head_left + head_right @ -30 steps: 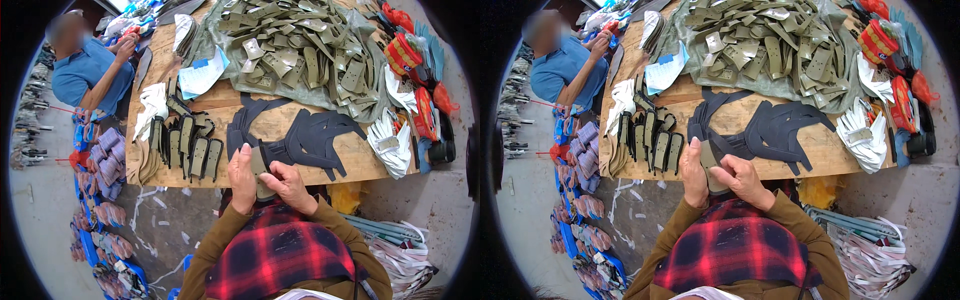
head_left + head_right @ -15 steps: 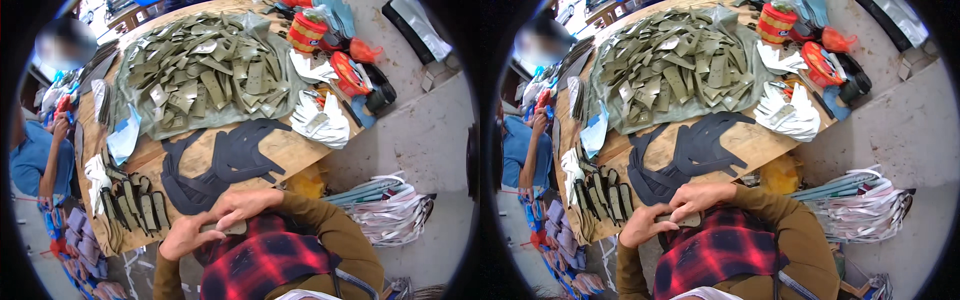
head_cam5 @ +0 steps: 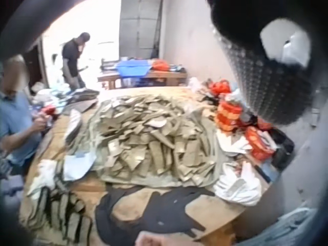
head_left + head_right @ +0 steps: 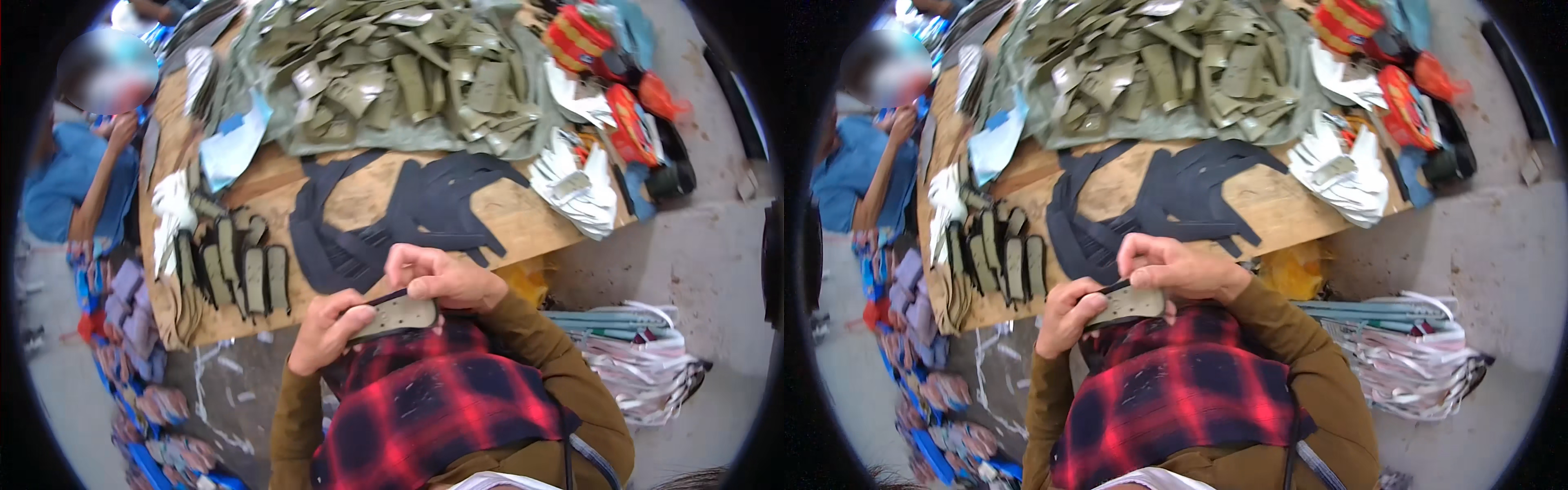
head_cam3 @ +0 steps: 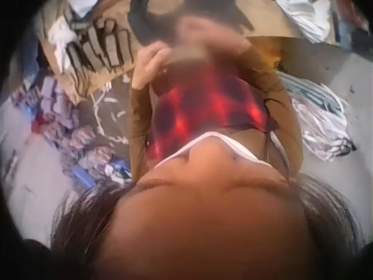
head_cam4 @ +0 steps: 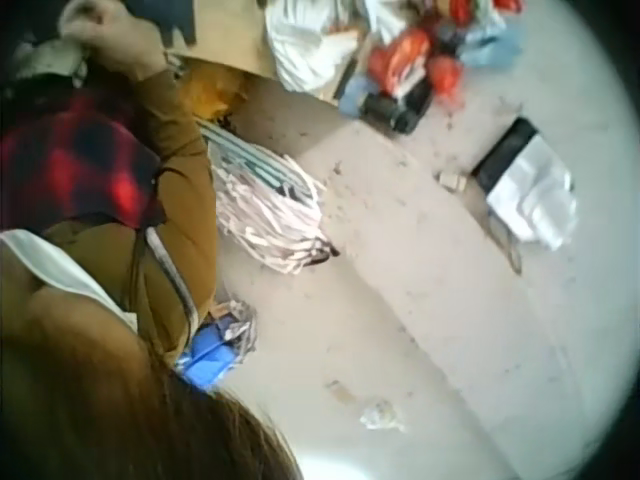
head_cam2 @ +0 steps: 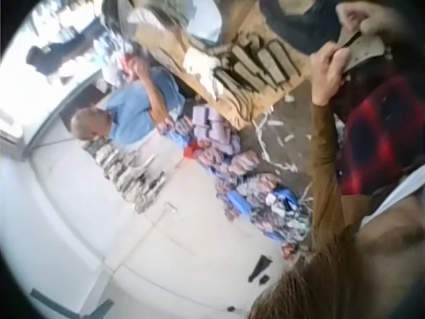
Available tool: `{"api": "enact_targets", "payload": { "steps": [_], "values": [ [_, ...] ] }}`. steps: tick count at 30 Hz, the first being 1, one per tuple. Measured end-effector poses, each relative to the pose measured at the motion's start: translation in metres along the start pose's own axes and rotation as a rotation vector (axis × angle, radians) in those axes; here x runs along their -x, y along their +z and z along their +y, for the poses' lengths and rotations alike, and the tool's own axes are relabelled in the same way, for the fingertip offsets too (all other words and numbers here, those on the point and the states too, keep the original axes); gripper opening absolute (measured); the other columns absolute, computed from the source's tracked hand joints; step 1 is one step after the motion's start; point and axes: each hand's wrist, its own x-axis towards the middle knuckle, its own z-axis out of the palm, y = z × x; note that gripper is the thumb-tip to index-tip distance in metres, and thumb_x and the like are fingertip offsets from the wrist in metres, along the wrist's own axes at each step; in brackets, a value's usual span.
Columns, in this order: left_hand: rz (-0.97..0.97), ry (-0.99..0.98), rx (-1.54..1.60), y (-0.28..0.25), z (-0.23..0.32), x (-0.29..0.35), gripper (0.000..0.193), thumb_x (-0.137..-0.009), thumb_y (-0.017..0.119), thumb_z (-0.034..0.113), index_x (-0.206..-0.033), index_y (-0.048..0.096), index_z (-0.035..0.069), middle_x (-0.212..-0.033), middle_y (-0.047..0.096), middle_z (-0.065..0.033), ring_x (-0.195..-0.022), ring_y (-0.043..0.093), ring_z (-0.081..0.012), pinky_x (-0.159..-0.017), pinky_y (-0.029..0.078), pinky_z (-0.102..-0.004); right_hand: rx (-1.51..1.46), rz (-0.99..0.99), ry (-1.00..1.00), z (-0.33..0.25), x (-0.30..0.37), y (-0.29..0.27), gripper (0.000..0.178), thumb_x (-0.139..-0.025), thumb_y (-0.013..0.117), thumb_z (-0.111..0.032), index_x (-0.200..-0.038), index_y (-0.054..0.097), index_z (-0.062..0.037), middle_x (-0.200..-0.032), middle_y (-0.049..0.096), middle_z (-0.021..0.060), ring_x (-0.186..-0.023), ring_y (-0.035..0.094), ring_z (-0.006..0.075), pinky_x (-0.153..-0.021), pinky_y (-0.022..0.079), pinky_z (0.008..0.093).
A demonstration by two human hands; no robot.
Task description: The person assembles shoe parts by hand, repeatedly picking up a small beige rectangular piece and a black curved piece, aligning them, and pressing them together. The person handles the components one at a time, placing the finished assemblies on the table.
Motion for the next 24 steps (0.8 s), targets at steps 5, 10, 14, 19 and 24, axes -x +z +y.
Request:
{"api": "enact_targets", "payload": {
  "steps": [5, 10, 14, 19, 24],
  "values": [
    [0.127, 0.062, 0.012, 0.010, -0.018, 0.010, 0.018, -0.092, 0.064, 0.015, -0.084, 0.065, -0.001, -0.062, 0.056, -0.0027, -0.056, 0.052, -0.0075, -0.051, 0.040, -0.0263, 0.123, 0.141, -0.013, 0.016, -0.015, 0.000, 0.017, -0.096, 0.061, -0.017, -0.097, 0.047, -0.0082, -0.087, 0.052, -0.0007, -0.061, 0.055, 0.0044, -0.042, 0.046, 0.0182],
    [0.212, 0.113, 0.038, 0.021, -0.012, 0.003, 0.015, -0.094, 0.062, 0.014, -0.088, 0.066, 0.001, -0.067, 0.060, 0.0010, -0.051, 0.052, -0.0049, -0.046, 0.039, -0.0218, 0.294, 0.231, -0.050, 0.008, -0.015, -0.003, 0.015, -0.098, 0.058, -0.021, -0.099, 0.048, -0.0088, -0.079, 0.055, -0.0008, -0.058, 0.058, 0.0052, -0.041, 0.044, 0.0186],
    [0.320, -0.024, 0.295, 0.032, -0.015, -0.002, 0.020, -0.099, 0.056, 0.018, -0.092, 0.062, 0.001, -0.066, 0.058, 0.0004, -0.049, 0.053, -0.0052, -0.043, 0.039, -0.0208, 0.084, 0.211, -0.142, 0.002, -0.012, 0.006, 0.017, -0.099, 0.057, -0.026, -0.097, 0.050, -0.0107, -0.076, 0.058, 0.0008, -0.051, 0.055, 0.0058, -0.039, 0.041, 0.0196],
    [0.440, 0.068, 0.259, 0.052, -0.016, -0.012, 0.018, -0.099, 0.057, 0.019, -0.091, 0.061, 0.003, -0.064, 0.056, 0.0009, -0.047, 0.051, -0.0043, -0.042, 0.037, -0.0195, 0.187, 0.216, -0.200, 0.002, -0.022, -0.017, 0.020, -0.102, 0.051, -0.030, -0.104, 0.052, -0.0097, -0.072, 0.060, 0.0024, -0.044, 0.053, 0.0089, -0.037, 0.038, 0.0197],
    [0.539, 0.037, 0.316, 0.075, -0.012, -0.021, 0.016, -0.099, 0.057, 0.020, -0.098, 0.061, 0.005, -0.069, 0.056, 0.0023, -0.051, 0.052, -0.0040, -0.042, 0.037, -0.0193, 0.577, 0.448, -0.617, 0.012, -0.029, -0.032, 0.027, -0.105, 0.044, -0.030, -0.101, 0.057, -0.0065, -0.087, 0.061, 0.0057, -0.070, 0.059, 0.0120, -0.057, 0.046, 0.0239]
  ]
}}
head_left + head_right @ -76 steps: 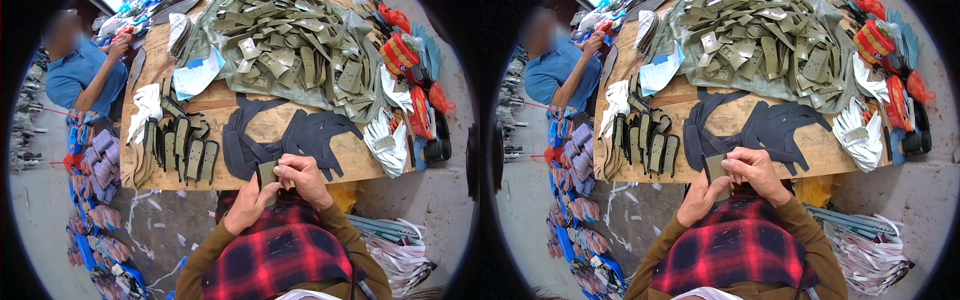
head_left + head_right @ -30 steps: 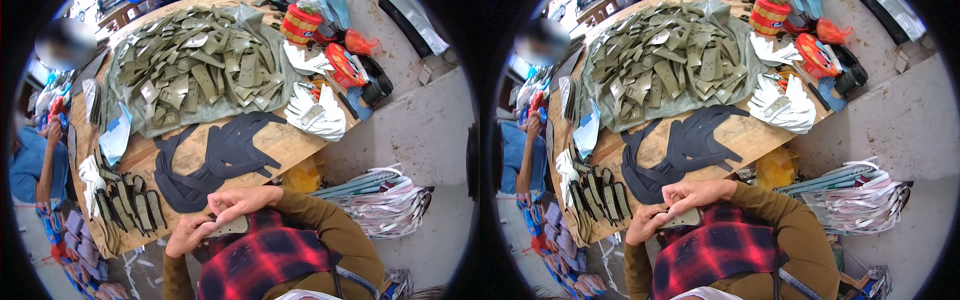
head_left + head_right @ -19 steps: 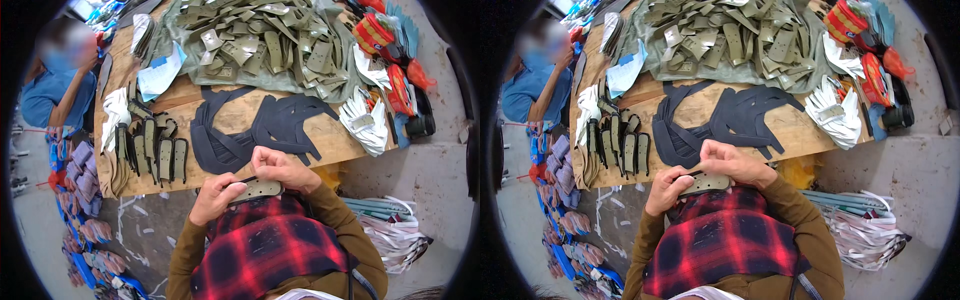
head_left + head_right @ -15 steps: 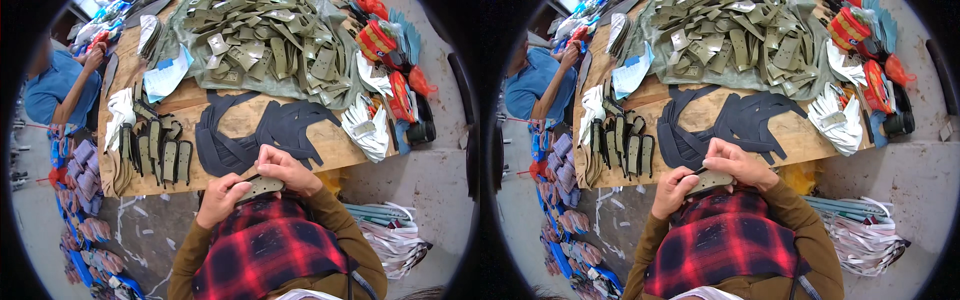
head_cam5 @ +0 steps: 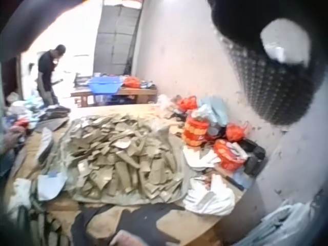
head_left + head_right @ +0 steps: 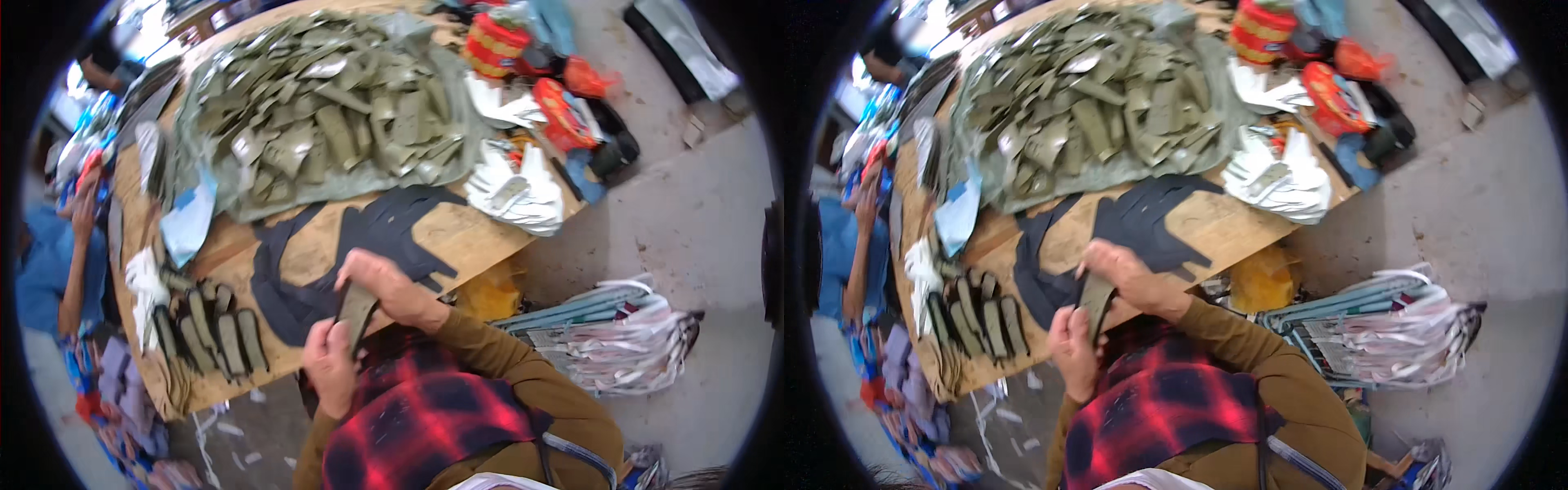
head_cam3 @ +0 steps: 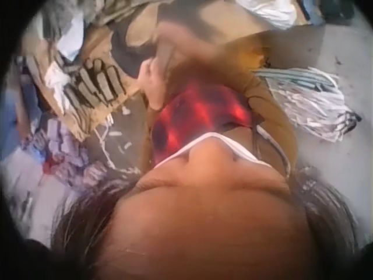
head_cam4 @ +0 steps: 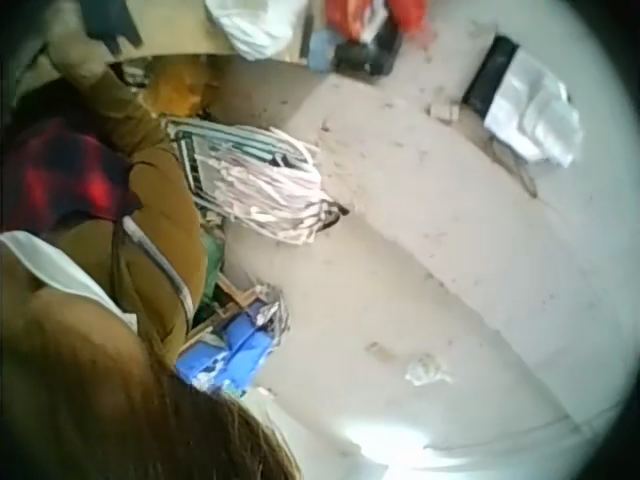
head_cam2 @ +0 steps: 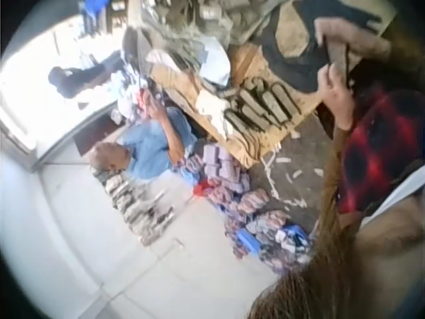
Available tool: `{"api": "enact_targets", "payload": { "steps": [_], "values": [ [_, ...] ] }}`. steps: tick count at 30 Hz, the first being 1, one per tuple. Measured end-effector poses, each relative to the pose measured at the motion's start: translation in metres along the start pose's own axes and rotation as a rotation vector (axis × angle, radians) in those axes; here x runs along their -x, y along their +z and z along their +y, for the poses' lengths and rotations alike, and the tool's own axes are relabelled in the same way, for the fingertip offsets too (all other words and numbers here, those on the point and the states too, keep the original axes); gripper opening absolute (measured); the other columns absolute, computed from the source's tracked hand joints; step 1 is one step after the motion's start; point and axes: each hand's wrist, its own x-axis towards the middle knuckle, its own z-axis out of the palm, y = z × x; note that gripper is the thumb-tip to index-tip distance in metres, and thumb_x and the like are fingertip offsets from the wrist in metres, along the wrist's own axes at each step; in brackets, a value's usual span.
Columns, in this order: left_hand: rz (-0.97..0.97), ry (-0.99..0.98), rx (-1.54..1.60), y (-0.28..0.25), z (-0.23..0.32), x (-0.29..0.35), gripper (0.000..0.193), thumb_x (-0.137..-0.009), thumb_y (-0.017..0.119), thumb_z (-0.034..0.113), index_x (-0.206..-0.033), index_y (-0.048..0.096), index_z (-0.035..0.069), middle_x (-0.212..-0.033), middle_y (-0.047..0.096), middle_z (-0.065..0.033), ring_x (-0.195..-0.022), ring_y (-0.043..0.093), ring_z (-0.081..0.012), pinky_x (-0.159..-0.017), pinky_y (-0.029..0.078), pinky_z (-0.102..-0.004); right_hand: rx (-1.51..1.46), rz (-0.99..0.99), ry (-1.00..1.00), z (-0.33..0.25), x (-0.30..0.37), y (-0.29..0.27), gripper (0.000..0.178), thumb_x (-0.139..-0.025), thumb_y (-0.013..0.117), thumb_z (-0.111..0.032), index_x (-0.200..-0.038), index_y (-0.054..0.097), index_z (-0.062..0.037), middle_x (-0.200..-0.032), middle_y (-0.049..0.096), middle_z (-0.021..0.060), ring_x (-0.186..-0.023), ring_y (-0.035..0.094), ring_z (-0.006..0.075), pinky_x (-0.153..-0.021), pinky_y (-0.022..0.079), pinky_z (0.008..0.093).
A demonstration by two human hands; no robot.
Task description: The person assembles shoe parts by hand, repeatedly picking up a small beige rectangular piece and a black curved piece, aligning them, and pressing them together. The person handles the components one at a time, placing the finished assemblies on the table.
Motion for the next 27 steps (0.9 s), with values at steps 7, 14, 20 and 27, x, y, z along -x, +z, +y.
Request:
{"api": "enact_targets", "payload": {
  "steps": [7, 14, 20, 27],
  "values": [
    [0.042, 0.194, 0.080, 0.005, -0.030, -0.008, 0.030, -0.102, 0.054, 0.031, -0.101, 0.060, 0.002, -0.068, 0.056, 0.0014, -0.051, 0.048, -0.0036, -0.044, 0.035, -0.0194, -0.202, 0.320, -0.012, 0.024, 0.018, 0.064, 0.045, -0.106, 0.034, -0.042, -0.129, 0.042, -0.0041, -0.097, 0.058, 0.0104, -0.083, 0.058, 0.0154, -0.076, 0.049, 0.0291],
    [-0.034, 0.175, 0.118, -0.007, -0.027, -0.007, 0.041, -0.103, 0.050, 0.038, -0.116, 0.061, 0.001, -0.073, 0.057, 0.0020, -0.054, 0.048, -0.0035, -0.046, 0.035, -0.0193, -0.520, 0.080, 0.035, -0.003, 0.006, 0.052, 0.047, -0.106, 0.039, -0.038, -0.132, 0.043, 0.0000, -0.110, 0.062, 0.0141, -0.096, 0.065, 0.0205, -0.086, 0.053, 0.0344],
    [0.057, 0.376, -0.110, -0.003, -0.052, -0.004, 0.039, -0.103, 0.050, 0.031, -0.121, 0.058, -0.002, -0.081, 0.061, -0.0004, -0.060, 0.055, -0.0063, -0.050, 0.042, -0.0203, -0.370, -0.064, 0.223, -0.009, 0.001, 0.037, 0.031, -0.104, 0.047, -0.028, -0.105, 0.058, 0.0003, -0.092, 0.066, 0.0123, -0.087, 0.068, 0.0229, -0.082, 0.055, 0.0354],
    [0.100, 0.441, -0.177, -0.015, -0.040, -0.011, 0.032, -0.103, 0.051, 0.027, -0.114, 0.059, -0.002, -0.080, 0.063, -0.0047, -0.062, 0.060, -0.0111, -0.054, 0.048, -0.0256, -0.288, -0.047, 0.171, -0.027, 0.005, 0.053, 0.027, -0.098, 0.053, -0.013, -0.121, 0.052, 0.0000, -0.115, 0.064, 0.0176, -0.102, 0.066, 0.0245, -0.093, 0.051, 0.0384]
  ]
}}
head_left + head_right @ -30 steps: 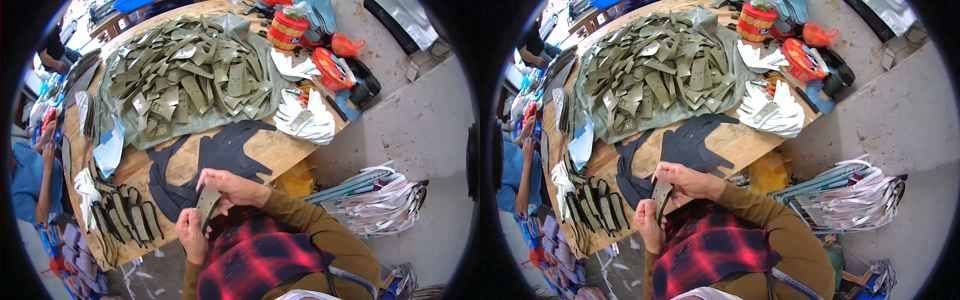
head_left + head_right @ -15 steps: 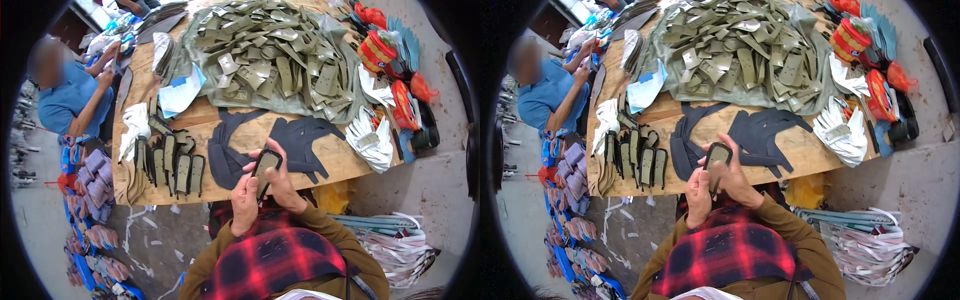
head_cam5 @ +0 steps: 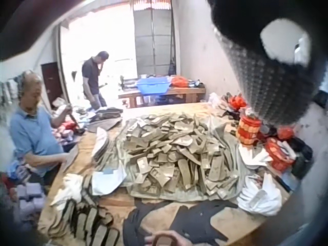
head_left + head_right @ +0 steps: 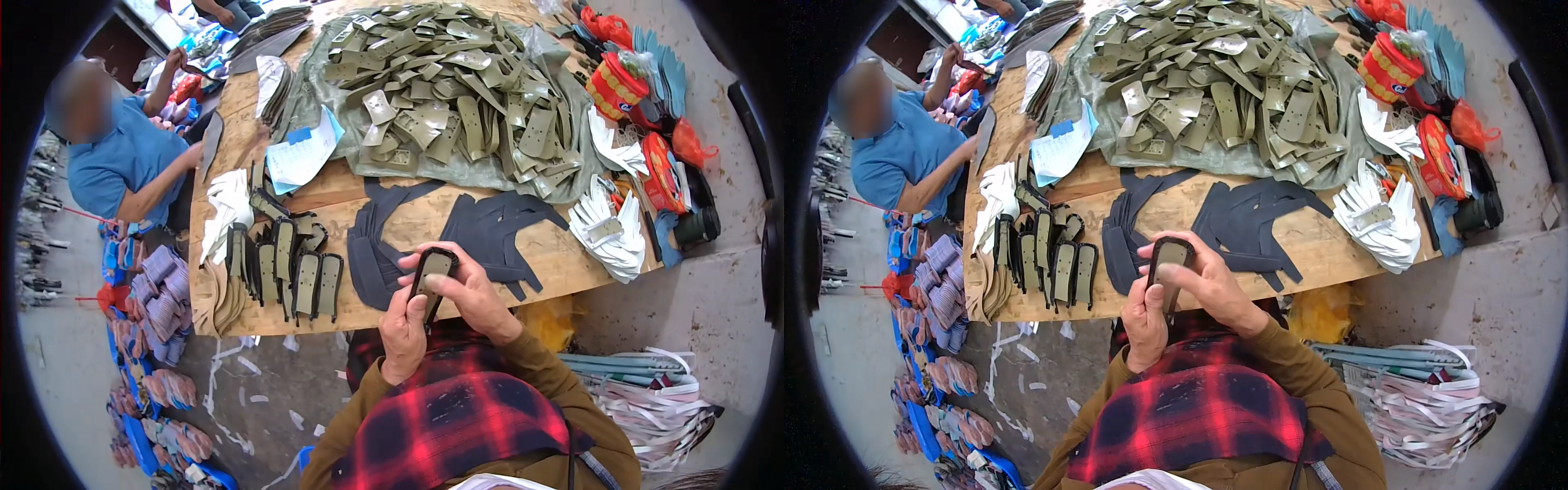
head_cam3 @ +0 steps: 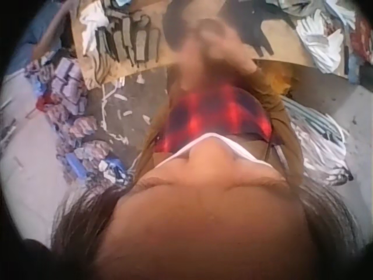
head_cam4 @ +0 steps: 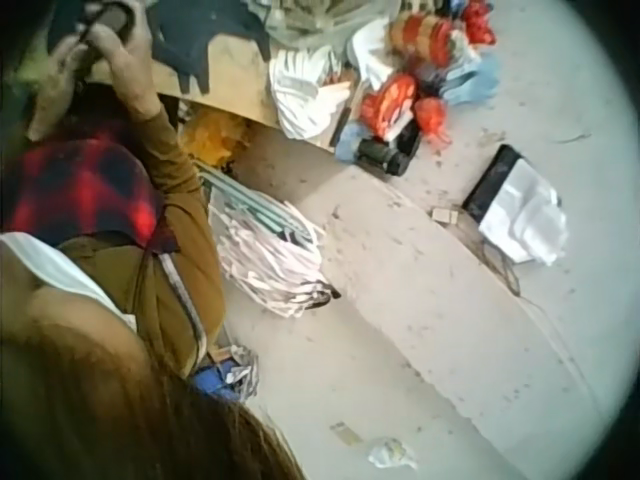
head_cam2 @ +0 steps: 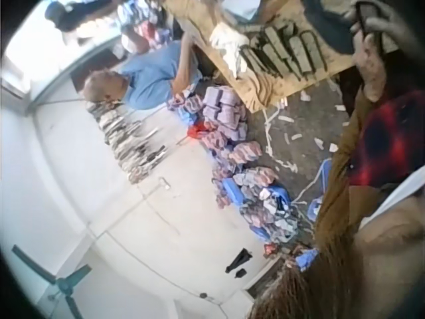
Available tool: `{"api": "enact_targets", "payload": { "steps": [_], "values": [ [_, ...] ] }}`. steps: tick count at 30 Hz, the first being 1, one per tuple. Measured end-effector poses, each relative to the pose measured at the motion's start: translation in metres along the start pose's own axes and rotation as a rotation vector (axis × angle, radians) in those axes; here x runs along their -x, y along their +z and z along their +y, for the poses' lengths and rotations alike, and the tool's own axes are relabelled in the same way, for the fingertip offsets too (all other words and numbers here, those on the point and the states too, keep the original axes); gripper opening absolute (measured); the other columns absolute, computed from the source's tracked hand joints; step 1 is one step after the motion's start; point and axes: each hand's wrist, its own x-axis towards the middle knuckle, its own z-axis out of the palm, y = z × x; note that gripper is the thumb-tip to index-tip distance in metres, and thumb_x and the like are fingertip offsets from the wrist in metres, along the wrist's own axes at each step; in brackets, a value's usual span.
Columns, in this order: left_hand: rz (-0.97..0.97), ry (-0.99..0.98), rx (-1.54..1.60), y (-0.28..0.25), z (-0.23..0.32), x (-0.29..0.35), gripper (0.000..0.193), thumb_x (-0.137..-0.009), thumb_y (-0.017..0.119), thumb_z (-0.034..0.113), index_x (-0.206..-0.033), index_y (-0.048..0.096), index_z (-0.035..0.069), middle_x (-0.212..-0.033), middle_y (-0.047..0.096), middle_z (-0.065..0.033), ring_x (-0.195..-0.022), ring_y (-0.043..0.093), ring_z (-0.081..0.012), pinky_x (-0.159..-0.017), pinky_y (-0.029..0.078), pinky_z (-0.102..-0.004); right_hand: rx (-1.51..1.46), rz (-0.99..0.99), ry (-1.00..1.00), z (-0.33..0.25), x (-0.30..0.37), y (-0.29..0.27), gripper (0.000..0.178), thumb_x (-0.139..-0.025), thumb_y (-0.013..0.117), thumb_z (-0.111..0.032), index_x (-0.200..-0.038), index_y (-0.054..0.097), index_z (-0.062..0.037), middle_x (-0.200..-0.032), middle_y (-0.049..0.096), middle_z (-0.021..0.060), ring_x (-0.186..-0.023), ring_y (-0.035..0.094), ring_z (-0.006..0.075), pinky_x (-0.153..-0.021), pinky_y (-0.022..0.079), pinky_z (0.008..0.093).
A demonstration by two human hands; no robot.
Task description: The person assembles shoe parts by hand, repeatedly picking up a small beige rectangular piece and a black curved piece, aligning them, and pressing them together. The person handles the components one at a time, placing the finished assemblies on the table.
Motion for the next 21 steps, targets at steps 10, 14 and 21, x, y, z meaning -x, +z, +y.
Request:
{"api": "enact_targets", "payload": {
  "steps": [10, 14, 21],
  "values": [
    [0.001, 0.102, -0.148, 0.000, 0.003, 0.001, 0.022, -0.098, 0.059, 0.011, -0.115, 0.058, -0.003, -0.075, 0.066, -0.0115, -0.057, 0.065, -0.0196, -0.050, 0.051, -0.0312, 0.073, 0.097, -0.131, 0.009, 0.000, 0.011, 0.021, -0.100, 0.039, -0.015, -0.109, 0.052, 0.0001, -0.100, 0.061, 0.0115, -0.090, 0.064, 0.0183, -0.086, 0.053, 0.0332],
    [-0.004, 0.179, -0.166, 0.001, -0.013, 0.004, 0.023, -0.102, 0.051, 0.013, -0.115, 0.057, -0.004, -0.076, 0.064, -0.0066, -0.056, 0.057, -0.0089, -0.047, 0.045, -0.0233, 0.142, 0.076, -0.162, 0.013, 0.000, 0.007, 0.022, -0.099, 0.038, -0.012, -0.110, 0.052, 0.0005, -0.100, 0.059, 0.0114, -0.089, 0.064, 0.0189, -0.086, 0.052, 0.0336],
    [-0.029, 0.087, -0.076, -0.003, -0.009, 0.002, 0.027, -0.102, 0.053, 0.016, -0.119, 0.055, -0.005, -0.078, 0.063, -0.0050, -0.058, 0.057, -0.0080, -0.047, 0.045, -0.0219, 0.134, 0.027, -0.229, 0.016, 0.002, 0.008, 0.023, -0.098, 0.037, -0.010, -0.115, 0.049, 0.0000, -0.105, 0.056, 0.0129, -0.093, 0.063, 0.0200, -0.089, 0.051, 0.0359]
  ]
}}
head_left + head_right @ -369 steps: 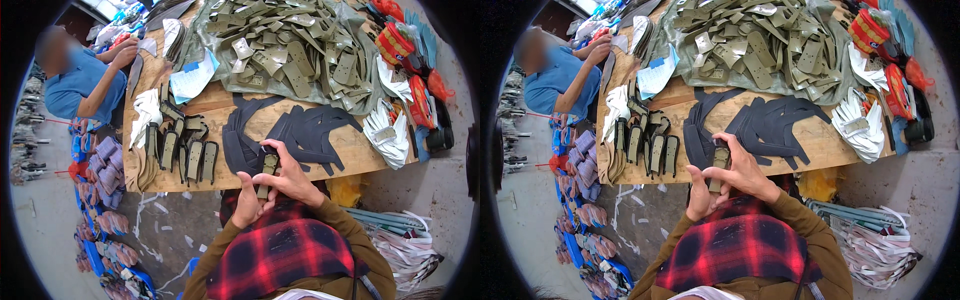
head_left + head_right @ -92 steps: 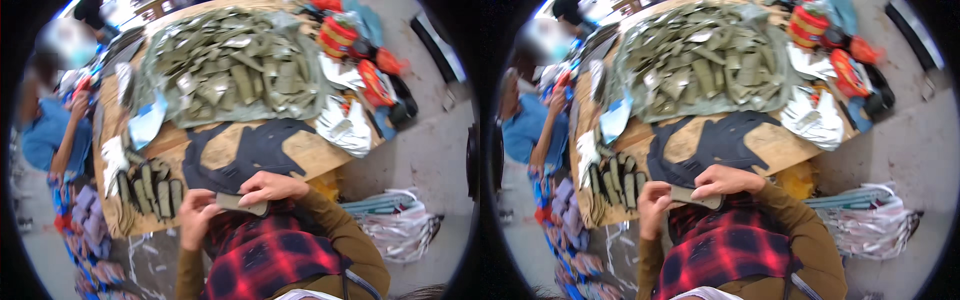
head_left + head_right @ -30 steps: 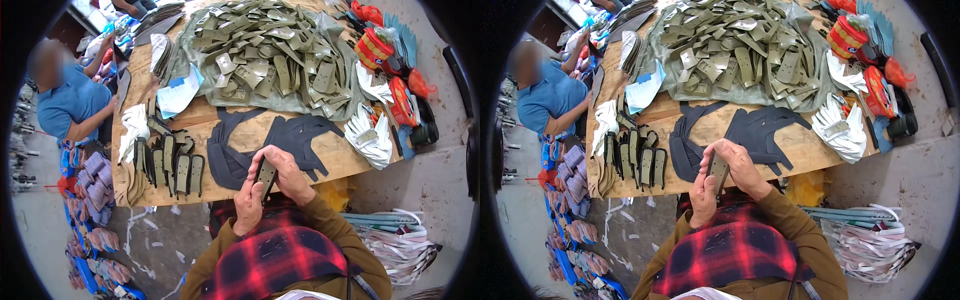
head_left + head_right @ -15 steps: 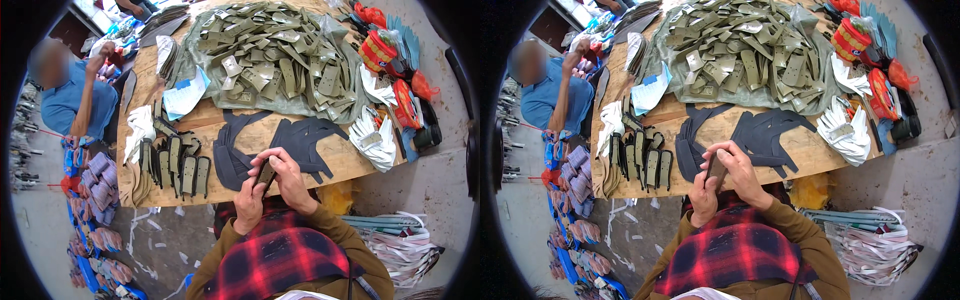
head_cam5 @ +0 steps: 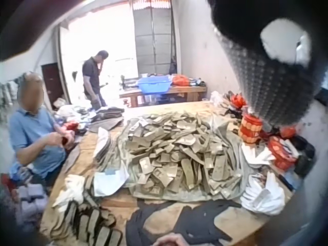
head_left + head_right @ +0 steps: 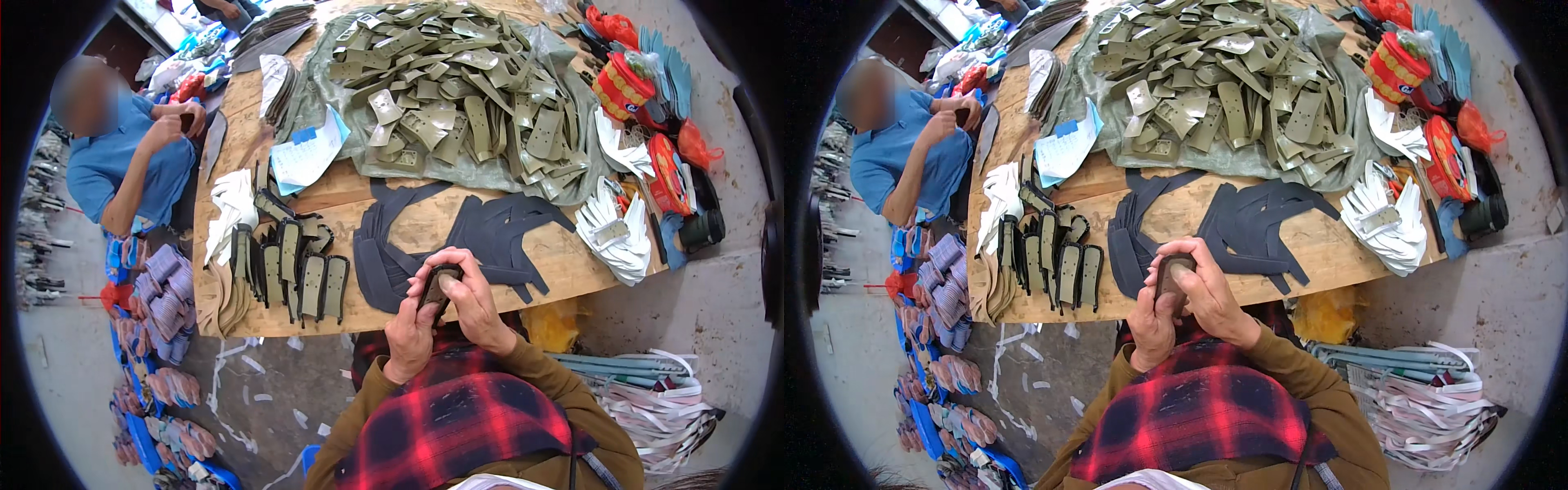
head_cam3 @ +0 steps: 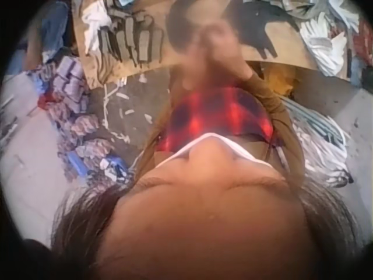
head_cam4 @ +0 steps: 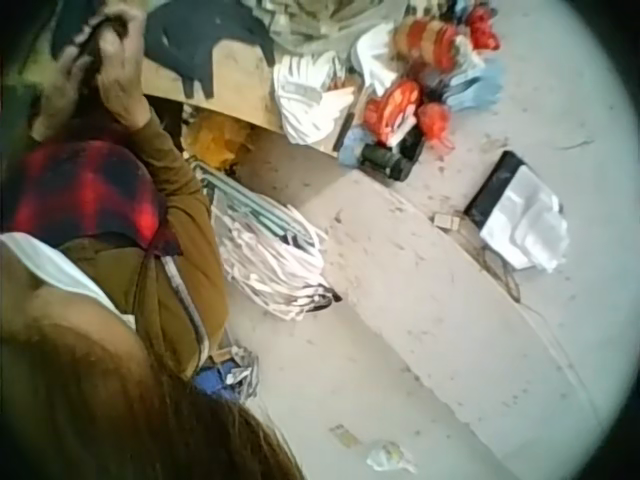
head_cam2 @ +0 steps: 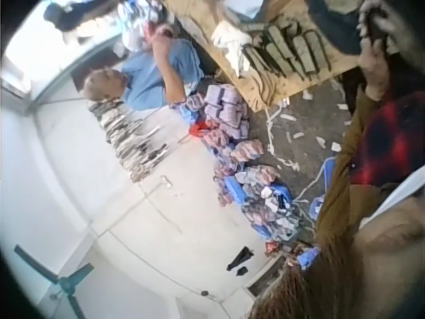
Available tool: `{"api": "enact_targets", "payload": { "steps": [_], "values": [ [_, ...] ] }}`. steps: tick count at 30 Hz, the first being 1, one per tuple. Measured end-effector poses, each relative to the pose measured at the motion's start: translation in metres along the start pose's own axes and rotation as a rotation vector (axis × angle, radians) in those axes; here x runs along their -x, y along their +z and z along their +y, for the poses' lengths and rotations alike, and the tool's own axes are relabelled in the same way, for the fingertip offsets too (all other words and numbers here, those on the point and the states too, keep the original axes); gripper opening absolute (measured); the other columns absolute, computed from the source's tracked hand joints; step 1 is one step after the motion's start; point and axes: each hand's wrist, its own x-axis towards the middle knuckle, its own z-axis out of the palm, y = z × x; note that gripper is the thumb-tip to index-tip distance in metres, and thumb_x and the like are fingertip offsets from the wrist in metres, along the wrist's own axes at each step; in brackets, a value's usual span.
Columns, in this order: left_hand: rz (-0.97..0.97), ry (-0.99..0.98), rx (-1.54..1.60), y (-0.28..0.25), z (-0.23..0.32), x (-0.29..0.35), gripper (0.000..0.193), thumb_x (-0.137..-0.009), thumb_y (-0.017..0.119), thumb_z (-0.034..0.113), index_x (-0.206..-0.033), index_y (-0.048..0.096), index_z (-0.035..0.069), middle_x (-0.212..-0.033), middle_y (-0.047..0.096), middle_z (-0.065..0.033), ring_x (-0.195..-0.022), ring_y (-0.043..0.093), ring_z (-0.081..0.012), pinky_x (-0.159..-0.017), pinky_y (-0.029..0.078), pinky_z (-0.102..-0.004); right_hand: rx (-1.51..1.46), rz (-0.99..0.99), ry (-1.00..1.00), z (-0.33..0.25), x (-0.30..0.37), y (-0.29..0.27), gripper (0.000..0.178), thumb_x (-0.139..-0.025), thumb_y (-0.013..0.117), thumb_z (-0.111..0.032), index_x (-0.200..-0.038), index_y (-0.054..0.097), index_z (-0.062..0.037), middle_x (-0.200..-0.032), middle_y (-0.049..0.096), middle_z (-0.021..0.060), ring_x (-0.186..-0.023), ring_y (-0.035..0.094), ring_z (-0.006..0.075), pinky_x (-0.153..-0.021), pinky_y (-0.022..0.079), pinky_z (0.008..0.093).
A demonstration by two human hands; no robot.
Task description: The person assembles shoe parts by hand, repeatedly picking up a small beige rectangular piece and a black curved piece, aligning them, and pressing them together. The person handles the components one at a time, placing the finished assemblies on the table.
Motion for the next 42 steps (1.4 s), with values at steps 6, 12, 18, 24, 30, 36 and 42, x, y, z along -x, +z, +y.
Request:
{"api": "enact_targets", "payload": {
  "steps": [6, 12, 18, 24, 30, 36, 42],
  "values": [
    [0.000, 0.013, -0.006, 0.000, 0.002, -0.001, 0.031, -0.101, 0.056, 0.018, -0.122, 0.054, -0.004, -0.079, 0.063, -0.0050, -0.060, 0.058, -0.0077, -0.048, 0.045, -0.0218, -0.038, 0.027, 0.065, 0.000, -0.003, -0.001, 0.021, -0.096, 0.039, -0.008, -0.113, 0.048, -0.0003, -0.103, 0.055, 0.0119, -0.092, 0.063, 0.0204, -0.089, 0.052, 0.0359],
    [-0.037, -0.306, 0.340, 0.001, 0.016, -0.014, 0.034, -0.104, 0.048, 0.028, -0.118, 0.053, -0.001, -0.069, 0.055, -0.0010, -0.048, 0.046, -0.0060, -0.043, 0.037, -0.0201, -0.007, -0.056, 0.098, 0.003, -0.004, -0.008, 0.033, -0.101, 0.041, -0.015, -0.131, 0.043, -0.0013, -0.117, 0.057, 0.0134, -0.102, 0.060, 0.0173, -0.094, 0.048, 0.0323],
    [-0.555, -0.918, 1.624, -0.024, 0.003, -0.020, 0.042, -0.105, 0.032, 0.040, -0.103, 0.053, 0.004, -0.057, 0.035, 0.0049, -0.041, 0.029, -0.0055, -0.043, 0.023, -0.0212, -0.238, -0.098, 0.276, 0.000, -0.011, -0.042, 0.039, -0.100, 0.055, -0.023, -0.131, 0.050, -0.0005, -0.125, 0.057, 0.0101, -0.111, 0.058, 0.0167, -0.097, 0.044, 0.0296],
    [-0.615, -0.786, 1.435, -0.016, 0.001, -0.013, 0.082, -0.093, 0.028, 0.073, -0.116, 0.055, -0.001, -0.081, 0.055, -0.0051, -0.068, 0.053, -0.0148, -0.066, 0.041, -0.0274, -0.017, -0.068, 0.177, -0.005, -0.008, -0.039, 0.022, -0.100, 0.058, -0.017, -0.113, 0.061, 0.0006, -0.097, 0.060, 0.0005, -0.091, 0.057, 0.0073, -0.079, 0.047, 0.0236],
    [-0.665, -0.588, 0.968, -0.025, 0.005, -0.017, 0.077, -0.096, 0.039, 0.065, -0.125, 0.053, -0.005, -0.094, 0.064, -0.0114, -0.078, 0.062, -0.0176, -0.075, 0.050, -0.0292, 0.071, -0.092, 0.251, -0.015, -0.004, -0.036, 0.019, -0.100, 0.058, -0.017, -0.106, 0.060, 0.0016, -0.087, 0.060, -0.0010, -0.077, 0.055, 0.0059, -0.068, 0.047, 0.0238],
    [-0.597, -0.679, 0.726, -0.027, 0.035, -0.022, 0.052, -0.104, 0.040, 0.043, -0.120, 0.054, -0.005, -0.081, 0.060, -0.0070, -0.065, 0.058, -0.0134, -0.055, 0.048, -0.0261, 0.456, -0.257, 0.346, -0.034, -0.027, -0.043, 0.030, -0.095, 0.062, -0.028, -0.085, 0.064, 0.0005, -0.072, 0.055, -0.0002, -0.067, 0.046, 0.0060, -0.059, 0.039, 0.0265],
    [-0.594, -0.768, 0.648, -0.030, 0.050, -0.022, 0.046, -0.105, 0.038, 0.038, -0.115, 0.055, -0.004, -0.080, 0.060, -0.0077, -0.056, 0.054, -0.0110, -0.045, 0.043, -0.0223, 0.271, -0.330, 0.441, -0.016, -0.026, -0.053, 0.034, -0.101, 0.053, -0.035, -0.087, 0.056, -0.0040, -0.070, 0.047, -0.0030, -0.063, 0.042, 0.0058, -0.054, 0.036, 0.0243]
  ]
}}
